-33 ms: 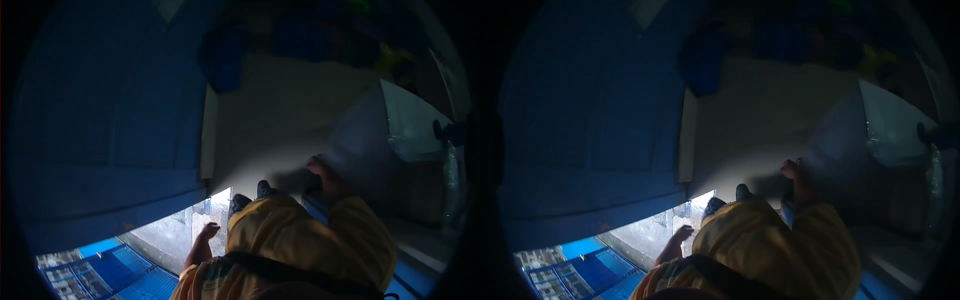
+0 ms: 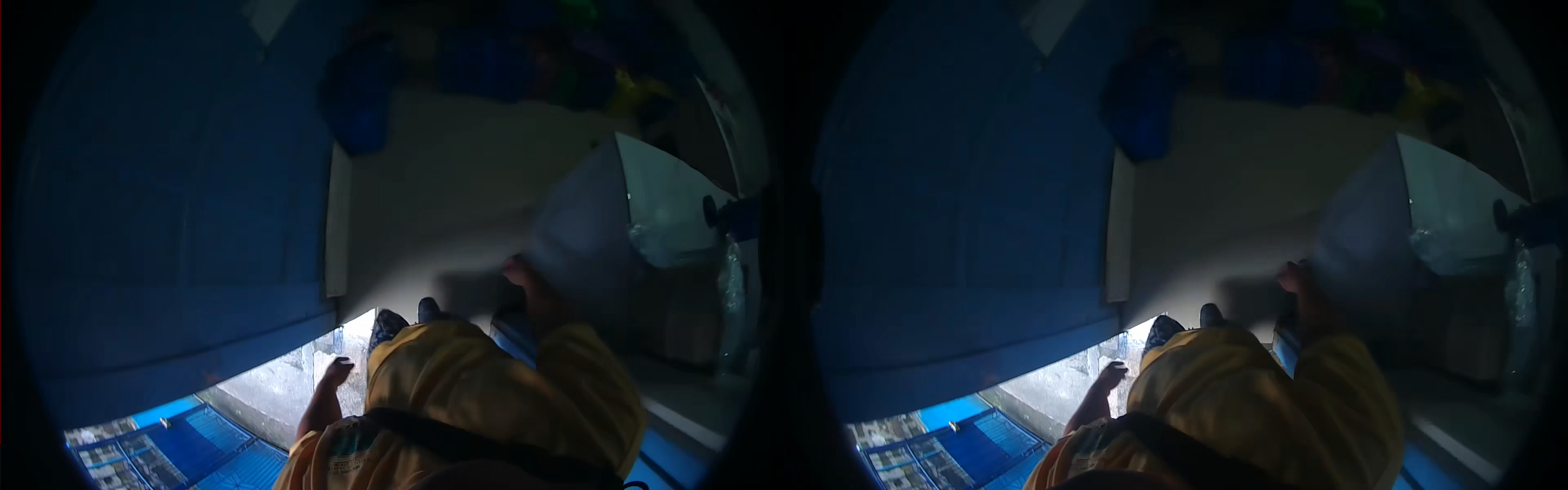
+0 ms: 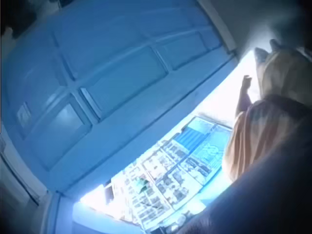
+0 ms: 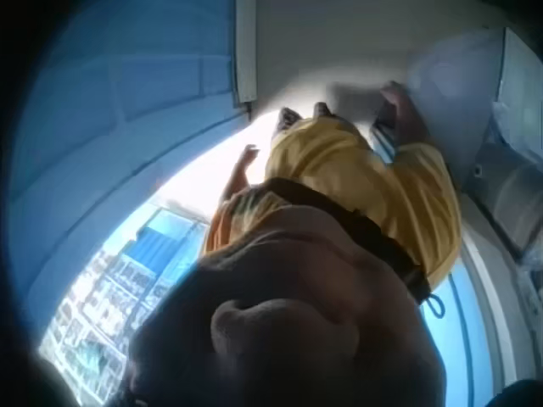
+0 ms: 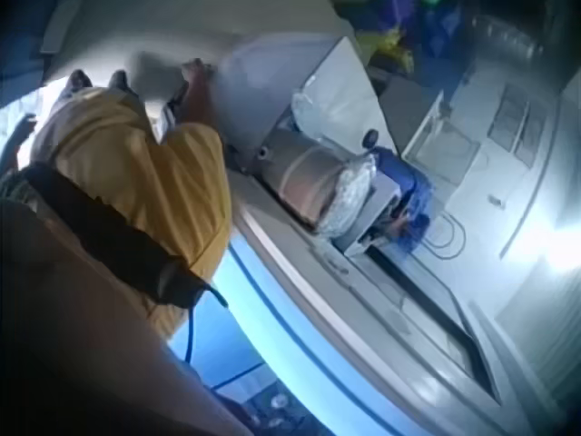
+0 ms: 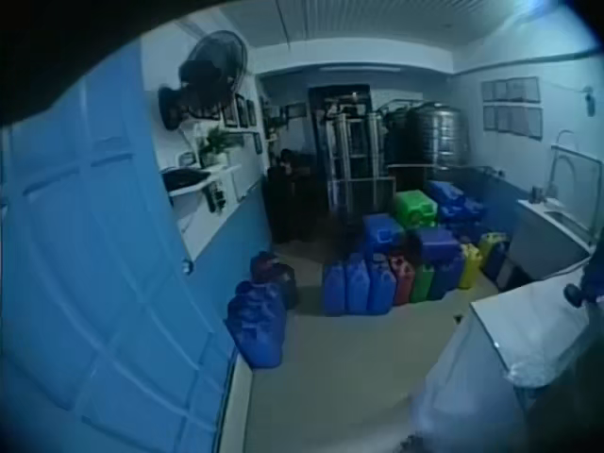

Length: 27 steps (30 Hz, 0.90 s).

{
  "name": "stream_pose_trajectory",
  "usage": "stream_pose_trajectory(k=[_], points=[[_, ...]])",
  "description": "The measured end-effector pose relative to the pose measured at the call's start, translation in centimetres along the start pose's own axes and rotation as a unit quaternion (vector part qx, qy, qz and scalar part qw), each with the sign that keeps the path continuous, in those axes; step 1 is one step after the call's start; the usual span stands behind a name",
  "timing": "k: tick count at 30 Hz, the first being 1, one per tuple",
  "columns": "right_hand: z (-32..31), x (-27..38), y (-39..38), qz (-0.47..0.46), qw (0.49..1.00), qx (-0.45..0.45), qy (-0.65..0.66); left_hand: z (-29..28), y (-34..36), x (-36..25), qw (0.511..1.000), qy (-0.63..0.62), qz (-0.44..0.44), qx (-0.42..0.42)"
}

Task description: The person fills blue water containers with water, wipes the containers with a cloth, and applies labels to the containers using a heat gun.

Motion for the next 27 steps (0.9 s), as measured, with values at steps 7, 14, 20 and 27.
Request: stream_pose_trajectory(k=[7, 14, 20, 27], points=[[-2.8, -9.6, 0.7, 0.032, 0.986, -0.151, -0.059, -21.2, 8.1, -16.3, 0.997, -0.062, -0.010, -0.041], [-6.0, -2.1, -9.0, 0.201, 0.947, -0.055, 0.246, -33.3, 26.6, -26.9, 0.994, 0.073, -0.040, 0.066], [-13.6, -1.0, -11.1, 0.252, 0.877, -0.151, 0.381, -37.8, 41.2, -45.9, 0.979, 0.154, 0.011, 0.131], [-28.7, -0.6, -6.9, 0.147, 0.855, -0.314, 0.384, -36.3, 51.9, -77.0, 0.960, 0.131, 0.195, 0.153]])
Point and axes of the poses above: each hand's wrist, its own y-axis towards the middle knuckle, its own z-axis out of the palm, x = y × z, the point moved 7 cm from there along y, towards the middle knuckle, and after that the axes turned 11 degrees about x, right-handed, at the moved point
